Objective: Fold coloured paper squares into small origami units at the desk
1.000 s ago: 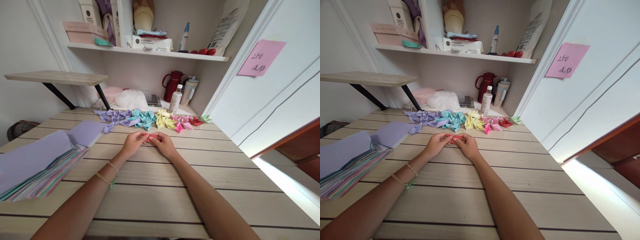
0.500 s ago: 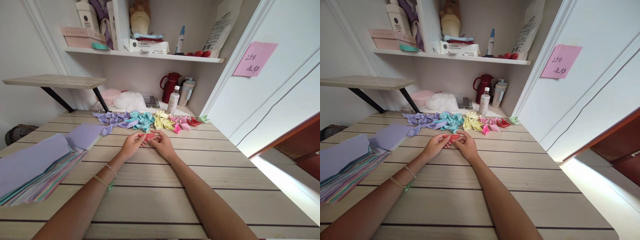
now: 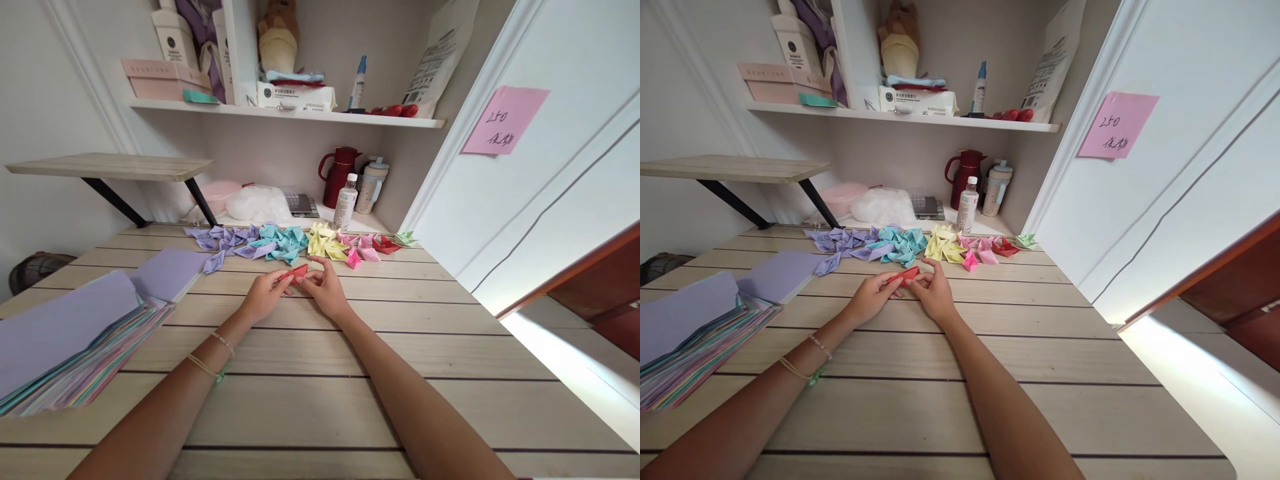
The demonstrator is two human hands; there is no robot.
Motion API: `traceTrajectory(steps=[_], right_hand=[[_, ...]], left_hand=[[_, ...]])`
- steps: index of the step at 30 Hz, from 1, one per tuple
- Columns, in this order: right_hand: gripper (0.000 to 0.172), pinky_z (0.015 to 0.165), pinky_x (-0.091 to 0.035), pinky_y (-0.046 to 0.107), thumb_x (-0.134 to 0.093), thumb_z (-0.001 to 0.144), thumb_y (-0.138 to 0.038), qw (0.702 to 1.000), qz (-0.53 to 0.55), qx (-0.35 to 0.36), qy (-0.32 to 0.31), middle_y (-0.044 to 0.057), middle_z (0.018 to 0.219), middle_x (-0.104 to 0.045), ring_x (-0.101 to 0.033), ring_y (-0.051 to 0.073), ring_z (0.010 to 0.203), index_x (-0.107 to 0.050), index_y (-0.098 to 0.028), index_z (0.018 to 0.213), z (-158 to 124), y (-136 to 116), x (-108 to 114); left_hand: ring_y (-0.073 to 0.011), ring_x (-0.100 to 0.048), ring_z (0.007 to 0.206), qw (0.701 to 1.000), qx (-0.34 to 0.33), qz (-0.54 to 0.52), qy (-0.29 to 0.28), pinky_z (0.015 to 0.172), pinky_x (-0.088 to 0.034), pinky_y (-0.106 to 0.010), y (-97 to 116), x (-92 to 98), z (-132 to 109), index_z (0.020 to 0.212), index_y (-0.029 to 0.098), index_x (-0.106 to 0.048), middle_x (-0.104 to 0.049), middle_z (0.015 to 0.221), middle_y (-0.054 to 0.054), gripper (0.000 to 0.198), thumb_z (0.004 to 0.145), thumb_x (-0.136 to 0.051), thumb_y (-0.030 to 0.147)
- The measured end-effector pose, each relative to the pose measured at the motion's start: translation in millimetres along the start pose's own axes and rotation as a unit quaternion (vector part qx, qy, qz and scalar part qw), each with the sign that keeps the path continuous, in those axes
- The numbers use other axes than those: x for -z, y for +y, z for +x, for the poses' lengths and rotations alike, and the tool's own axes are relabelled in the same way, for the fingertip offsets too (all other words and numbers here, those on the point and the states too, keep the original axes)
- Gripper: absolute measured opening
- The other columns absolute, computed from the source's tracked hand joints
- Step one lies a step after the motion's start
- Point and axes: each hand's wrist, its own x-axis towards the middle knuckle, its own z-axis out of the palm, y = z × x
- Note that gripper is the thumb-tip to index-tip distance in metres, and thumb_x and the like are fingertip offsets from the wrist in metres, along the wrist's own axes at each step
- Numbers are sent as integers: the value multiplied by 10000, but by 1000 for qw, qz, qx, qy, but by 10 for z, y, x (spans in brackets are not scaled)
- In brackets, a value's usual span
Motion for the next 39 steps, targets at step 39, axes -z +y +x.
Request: traceTrajectory(steps=[39], right_hand=[[385, 680, -468, 276, -651, 718, -399, 992, -103, 64, 24, 57, 996, -650, -570, 139, 713, -620, -200, 1045, -15, -68, 3]], left_hand=[[-117, -467, 537, 992, -43, 116, -31, 519, -377, -217, 49, -7, -27, 864, 152, -661, -558, 613, 17, 354, 840, -464, 444]])
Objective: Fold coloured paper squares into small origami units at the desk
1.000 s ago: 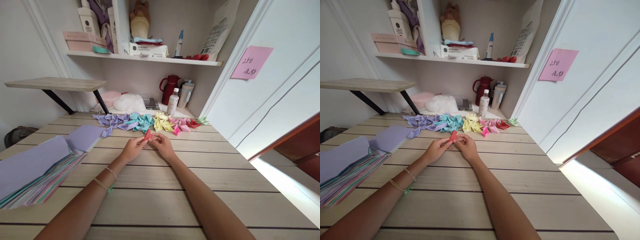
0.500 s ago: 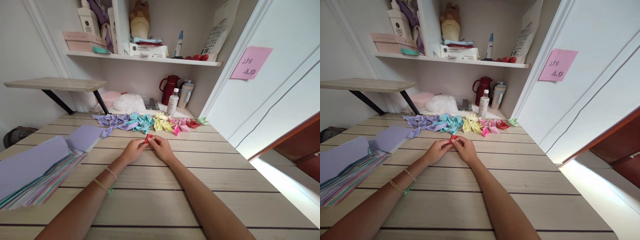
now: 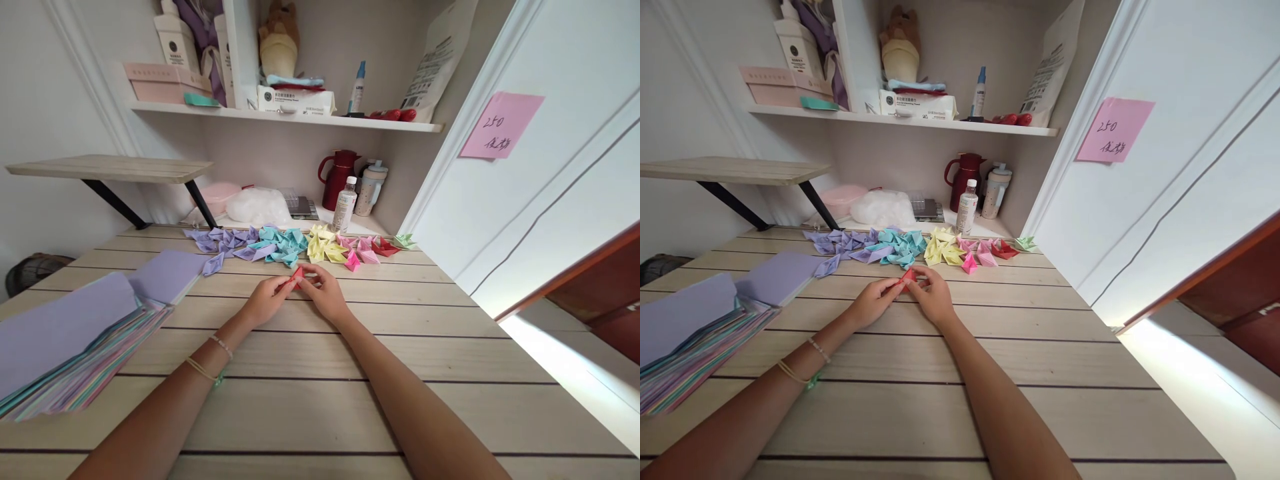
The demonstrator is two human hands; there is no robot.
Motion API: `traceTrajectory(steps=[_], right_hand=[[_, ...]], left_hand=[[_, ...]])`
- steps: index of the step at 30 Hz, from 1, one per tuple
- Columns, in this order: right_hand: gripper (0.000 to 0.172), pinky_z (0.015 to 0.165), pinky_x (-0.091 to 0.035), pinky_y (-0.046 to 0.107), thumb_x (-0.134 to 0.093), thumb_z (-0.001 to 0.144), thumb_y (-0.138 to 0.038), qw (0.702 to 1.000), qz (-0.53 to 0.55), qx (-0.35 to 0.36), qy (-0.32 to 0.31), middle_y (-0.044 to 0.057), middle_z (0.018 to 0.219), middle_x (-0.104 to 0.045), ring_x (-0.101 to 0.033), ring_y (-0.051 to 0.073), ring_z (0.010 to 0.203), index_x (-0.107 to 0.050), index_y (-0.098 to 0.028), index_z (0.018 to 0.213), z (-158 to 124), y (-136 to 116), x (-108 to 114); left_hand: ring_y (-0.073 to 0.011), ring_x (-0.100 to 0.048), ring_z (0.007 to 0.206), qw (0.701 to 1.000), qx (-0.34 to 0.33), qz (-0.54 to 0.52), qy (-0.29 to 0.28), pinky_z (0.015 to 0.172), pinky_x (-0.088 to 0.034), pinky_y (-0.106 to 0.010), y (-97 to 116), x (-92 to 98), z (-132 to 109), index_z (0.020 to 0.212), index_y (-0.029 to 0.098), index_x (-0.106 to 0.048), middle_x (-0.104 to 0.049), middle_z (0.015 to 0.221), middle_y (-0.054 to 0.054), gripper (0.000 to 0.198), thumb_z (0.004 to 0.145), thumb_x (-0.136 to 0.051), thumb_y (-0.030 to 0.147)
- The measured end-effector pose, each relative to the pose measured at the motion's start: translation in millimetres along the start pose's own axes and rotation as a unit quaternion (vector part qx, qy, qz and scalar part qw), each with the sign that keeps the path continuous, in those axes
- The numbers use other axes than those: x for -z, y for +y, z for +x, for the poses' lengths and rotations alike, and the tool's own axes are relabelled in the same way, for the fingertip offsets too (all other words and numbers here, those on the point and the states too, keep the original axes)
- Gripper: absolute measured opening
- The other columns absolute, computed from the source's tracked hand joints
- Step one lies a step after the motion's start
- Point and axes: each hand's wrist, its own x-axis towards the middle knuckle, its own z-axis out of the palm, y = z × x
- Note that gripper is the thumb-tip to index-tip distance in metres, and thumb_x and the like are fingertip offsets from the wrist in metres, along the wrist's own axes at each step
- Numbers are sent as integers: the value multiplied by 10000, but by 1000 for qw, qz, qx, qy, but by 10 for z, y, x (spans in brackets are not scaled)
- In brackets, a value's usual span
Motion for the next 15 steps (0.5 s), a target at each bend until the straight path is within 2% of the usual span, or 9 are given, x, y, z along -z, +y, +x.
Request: traceTrajectory(steps=[2, 7, 10, 15], right_hand=[[309, 654, -459, 269, -645, 725, -389, 999, 20, -5, -27, 52, 898, -672, -572, 145, 696, -649, -183, 956, 3, -1, 4], [295, 515, -414, 231, -688, 680, -400, 998, 53, -30, -13, 33, 769, -671, -530, 113, 549, -635, -158, 840, 4, 13, 15], [338, 493, -423, 217, -705, 662, -396, 996, 80, -45, -17, 22, 755, -664, -545, 105, 532, -602, -163, 884, 1, 14, 10], [489, 629, -532, 278, -716, 649, -352, 985, 163, -53, -29, 30, 891, -649, -645, 137, 643, -534, -214, 1081, -5, 5, -11]], left_hand=[[-117, -475, 534, 999, 18, -32, 10, 519, -383, -217, -19, 3, 16, 873, 150, -660, -555, 600, 19, 345, 822, -494, 448], [-117, -538, 589, 990, 42, -132, 35, 590, -446, -234, -82, 1, 58, 926, 153, -641, -615, 725, -11, 318, 788, -557, 427], [-118, -550, 592, 990, 45, -131, 32, 599, -449, -236, -109, 0, 66, 897, 149, -644, -618, 713, -14, 313, 788, -560, 430], [-126, -566, 601, 990, 48, -130, 27, 601, -456, -241, -98, 2, 56, 879, 141, -646, -632, 706, -23, 320, 785, -561, 435]])
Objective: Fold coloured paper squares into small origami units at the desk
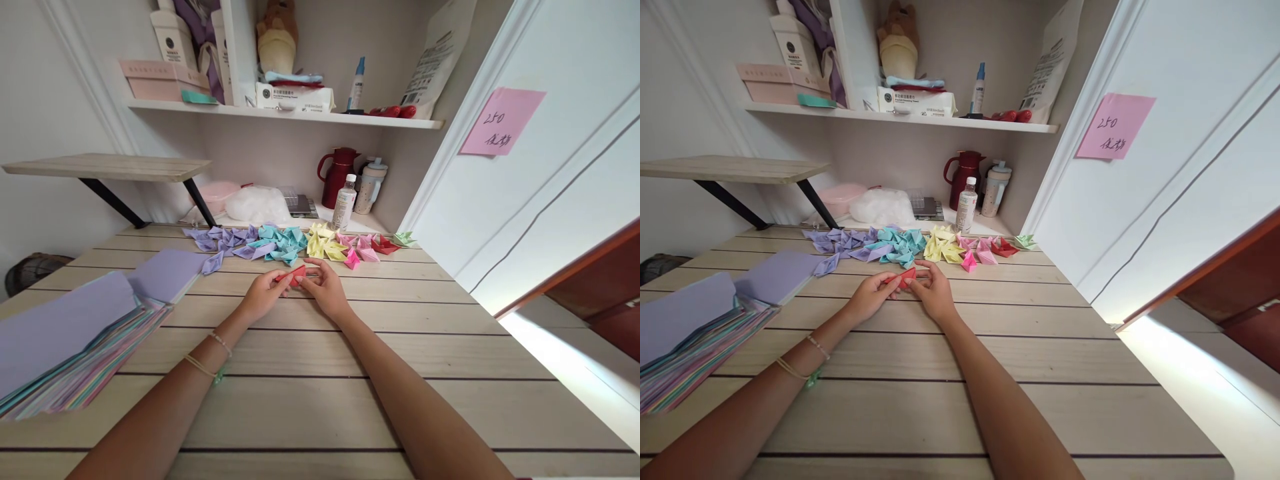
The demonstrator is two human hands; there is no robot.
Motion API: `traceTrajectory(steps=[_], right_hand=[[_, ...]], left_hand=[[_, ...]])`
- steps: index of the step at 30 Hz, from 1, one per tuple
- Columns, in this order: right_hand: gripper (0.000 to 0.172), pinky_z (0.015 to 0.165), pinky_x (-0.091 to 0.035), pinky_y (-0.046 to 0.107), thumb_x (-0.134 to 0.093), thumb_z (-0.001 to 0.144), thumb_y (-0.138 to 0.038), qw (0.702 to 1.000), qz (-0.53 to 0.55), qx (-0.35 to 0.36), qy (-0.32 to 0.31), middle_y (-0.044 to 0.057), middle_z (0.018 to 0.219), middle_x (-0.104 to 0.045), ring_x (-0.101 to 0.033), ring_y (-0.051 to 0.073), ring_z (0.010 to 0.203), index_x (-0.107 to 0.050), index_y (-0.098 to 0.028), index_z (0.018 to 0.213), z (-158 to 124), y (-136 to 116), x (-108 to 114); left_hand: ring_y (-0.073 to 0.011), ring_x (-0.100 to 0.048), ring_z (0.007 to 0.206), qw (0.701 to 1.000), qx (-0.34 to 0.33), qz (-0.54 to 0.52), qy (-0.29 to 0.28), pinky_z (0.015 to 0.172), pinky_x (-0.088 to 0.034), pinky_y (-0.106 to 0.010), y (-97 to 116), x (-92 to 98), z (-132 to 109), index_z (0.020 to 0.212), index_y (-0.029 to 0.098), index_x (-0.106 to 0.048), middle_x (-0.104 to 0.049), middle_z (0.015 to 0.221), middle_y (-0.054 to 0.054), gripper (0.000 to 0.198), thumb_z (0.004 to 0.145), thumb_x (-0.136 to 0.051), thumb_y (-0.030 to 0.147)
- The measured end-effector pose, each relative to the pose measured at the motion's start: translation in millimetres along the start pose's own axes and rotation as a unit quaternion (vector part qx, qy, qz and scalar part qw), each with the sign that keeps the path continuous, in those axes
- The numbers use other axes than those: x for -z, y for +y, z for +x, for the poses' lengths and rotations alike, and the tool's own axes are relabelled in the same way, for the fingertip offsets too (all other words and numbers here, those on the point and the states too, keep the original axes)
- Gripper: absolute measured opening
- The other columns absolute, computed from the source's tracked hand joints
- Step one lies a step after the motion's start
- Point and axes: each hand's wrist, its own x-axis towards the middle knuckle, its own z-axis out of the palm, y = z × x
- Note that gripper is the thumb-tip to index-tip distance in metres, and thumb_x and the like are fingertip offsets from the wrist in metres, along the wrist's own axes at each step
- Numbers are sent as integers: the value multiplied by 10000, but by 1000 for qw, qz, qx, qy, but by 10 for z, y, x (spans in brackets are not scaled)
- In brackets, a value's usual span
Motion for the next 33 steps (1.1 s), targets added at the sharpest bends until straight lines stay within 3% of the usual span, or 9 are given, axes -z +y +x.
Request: traceTrajectory(steps=[10, 17, 24, 28, 33], right_hand=[[364, 659, -554, 319, -607, 753, -338, 1000, -4, -8, -20, 39, 908, -644, -655, 159, 672, -558, -231, 1097, 35, 66, 13], [307, 664, -531, 283, -564, 732, -227, 998, 21, -20, -62, 25, 908, -664, -654, 135, 688, -526, -225, 1037, 23, 73, -6], [224, 566, -509, 261, -651, 673, -276, 999, 26, -39, -16, -3, 663, -651, -628, 147, 592, -524, -195, 839, 21, 74, 12], [197, 548, -497, 252, -672, 651, -291, 1000, 1, -24, -7, 2, 634, -639, -608, 143, 576, -561, -176, 766, 21, 57, 28], [291, 575, -525, 281, -619, 684, -311, 999, -4, -22, -23, -5, 716, -631, -615, 139, 578, -632, -195, 951, 8, 1, 28]], left_hand=[[-132, -582, 598, 1000, 10, -8, 15, 592, -473, -251, 37, -21, -2, 867, 144, -652, -663, 733, -29, 341, 761, -578, 460], [-140, -585, 621, 1000, -6, 8, -4, 601, -472, -249, 87, -38, -23, 847, 146, -653, -668, 735, -36, 296, 788, -555, 418], [-140, -582, 616, 999, -8, 37, -22, 603, -468, -246, 78, -37, -33, 821, 151, -659, -649, 693, -25, 320, 809, -521, 440], [-134, -576, 600, 999, -6, 24, -27, 592, -470, -249, 31, -33, -24, 827, 153, -651, -639, 689, -24, 332, 810, -516, 455], [-134, -582, 579, 999, 2, 18, -29, 567, -467, -249, 9, -28, -24, 796, 148, -637, -637, 670, -25, 310, 773, -570, 449]])
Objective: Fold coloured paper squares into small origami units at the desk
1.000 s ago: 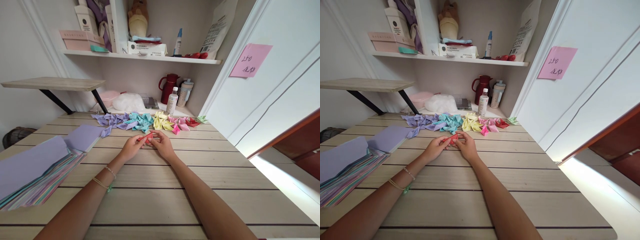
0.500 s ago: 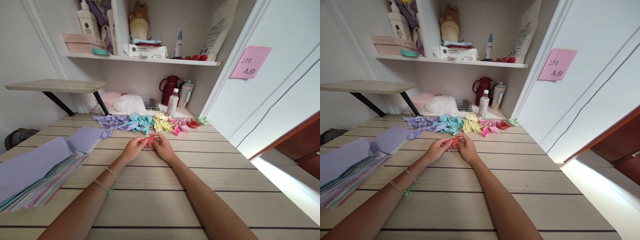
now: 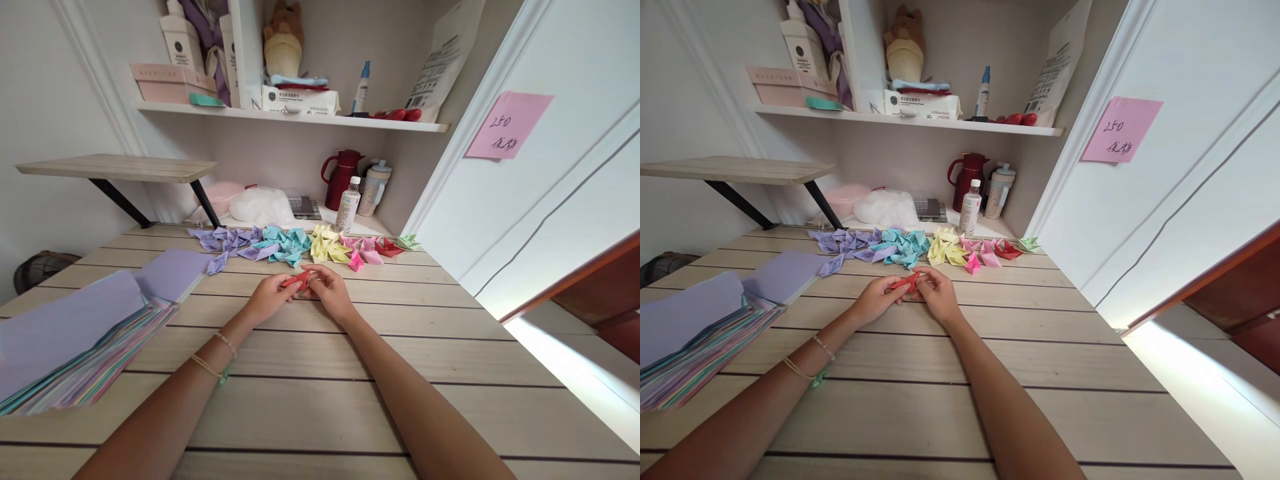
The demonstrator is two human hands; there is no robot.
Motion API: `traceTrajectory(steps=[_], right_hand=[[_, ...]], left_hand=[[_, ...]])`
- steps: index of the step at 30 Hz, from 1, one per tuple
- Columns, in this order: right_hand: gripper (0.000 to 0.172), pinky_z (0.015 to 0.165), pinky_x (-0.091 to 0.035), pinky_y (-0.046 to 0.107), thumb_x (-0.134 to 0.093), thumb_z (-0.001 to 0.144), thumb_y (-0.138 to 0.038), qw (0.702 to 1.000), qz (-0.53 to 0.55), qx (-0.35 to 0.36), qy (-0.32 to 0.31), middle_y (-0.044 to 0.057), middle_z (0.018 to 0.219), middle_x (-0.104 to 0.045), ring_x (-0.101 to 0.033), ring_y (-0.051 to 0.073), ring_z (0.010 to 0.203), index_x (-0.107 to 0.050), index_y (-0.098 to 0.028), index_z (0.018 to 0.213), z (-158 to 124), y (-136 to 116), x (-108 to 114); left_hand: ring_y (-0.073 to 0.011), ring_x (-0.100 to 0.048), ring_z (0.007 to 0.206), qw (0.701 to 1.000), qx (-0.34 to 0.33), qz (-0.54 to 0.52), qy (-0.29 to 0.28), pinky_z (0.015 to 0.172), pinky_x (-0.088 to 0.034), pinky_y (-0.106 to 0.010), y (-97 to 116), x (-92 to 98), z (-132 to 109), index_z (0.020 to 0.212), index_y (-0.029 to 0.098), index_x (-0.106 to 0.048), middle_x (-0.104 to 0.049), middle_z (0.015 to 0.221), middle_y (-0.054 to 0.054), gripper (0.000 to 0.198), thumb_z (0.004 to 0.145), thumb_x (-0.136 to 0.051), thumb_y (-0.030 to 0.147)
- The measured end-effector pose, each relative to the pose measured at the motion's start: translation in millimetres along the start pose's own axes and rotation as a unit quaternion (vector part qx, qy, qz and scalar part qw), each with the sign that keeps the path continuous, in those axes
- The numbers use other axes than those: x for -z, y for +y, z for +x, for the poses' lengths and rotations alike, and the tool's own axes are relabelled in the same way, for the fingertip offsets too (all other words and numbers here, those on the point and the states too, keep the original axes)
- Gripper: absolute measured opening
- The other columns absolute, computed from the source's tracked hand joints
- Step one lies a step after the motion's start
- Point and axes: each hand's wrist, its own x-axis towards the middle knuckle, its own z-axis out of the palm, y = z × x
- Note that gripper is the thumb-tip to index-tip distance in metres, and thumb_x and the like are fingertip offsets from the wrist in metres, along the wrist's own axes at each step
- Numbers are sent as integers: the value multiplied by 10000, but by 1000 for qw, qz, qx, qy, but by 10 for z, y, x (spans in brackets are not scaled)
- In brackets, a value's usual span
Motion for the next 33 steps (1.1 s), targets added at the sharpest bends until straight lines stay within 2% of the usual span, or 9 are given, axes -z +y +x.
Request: traceTrajectory(steps=[3, 7, 11, 19, 28, 33], right_hand=[[345, 600, -538, 298, -603, 688, -315, 1000, 12, -1, -6, -11, 718, -625, -633, 150, 593, -633, -197, 1011, -13, -35, -2], [261, 581, -538, 308, -596, 731, -416, 1000, 12, -17, 2, 2, 667, -643, -631, 166, 574, -639, -194, 862, -18, -47, -5], [306, 628, -551, 335, -669, 691, -481, 999, 22, -29, 12, 14, 648, -653, -646, 185, 604, -613, -187, 755, -10, -22, -17], [367, 773, -546, 384, -684, 667, -519, 999, 23, -12, 26, 51, 784, -698, -673, 214, 749, -629, -189, 818, 18, 17, -24], [356, 806, -528, 378, -662, 697, -494, 1000, -4, -21, -11, 53, 858, -712, -666, 223, 854, -652, -197, 894, 17, 56, -31], [340, 777, -538, 364, -620, 740, -474, 1000, -19, -13, -3, 50, 864, -709, -672, 212, 828, -648, -193, 930, 29, 84, -23]], left_hand=[[-135, -586, 580, 1000, -2, 6, 0, 560, -462, -246, 21, 7, -8, 747, 151, -626, -639, 667, -21, 276, 750, -603, 426], [-134, -593, 586, 1000, 0, -6, 11, 573, -465, -252, 56, 12, -14, 775, 148, -630, -654, 699, -24, 239, 729, -637, 382], [-153, -623, 645, 999, 5, -41, 32, 622, -491, -279, 47, 12, -9, 841, 139, -638, -687, 778, -52, 268, 685, -692, 351], [-156, -641, 647, 994, 17, -95, 57, 651, -525, -308, 18, 13, 8, 913, 140, -645, -696, 792, -64, 354, 685, -695, 406], [-169, -654, 659, 994, 8, -75, 85, 633, -525, -299, 45, 15, 9, 910, 145, -630, -686, 818, -64, 353, 711, -658, 435], [-178, -656, 703, 998, -7, -27, 63, 654, -526, -300, 79, 7, -13, 953, 157, -632, -691, 840, -66, 313, 747, -619, 392]])
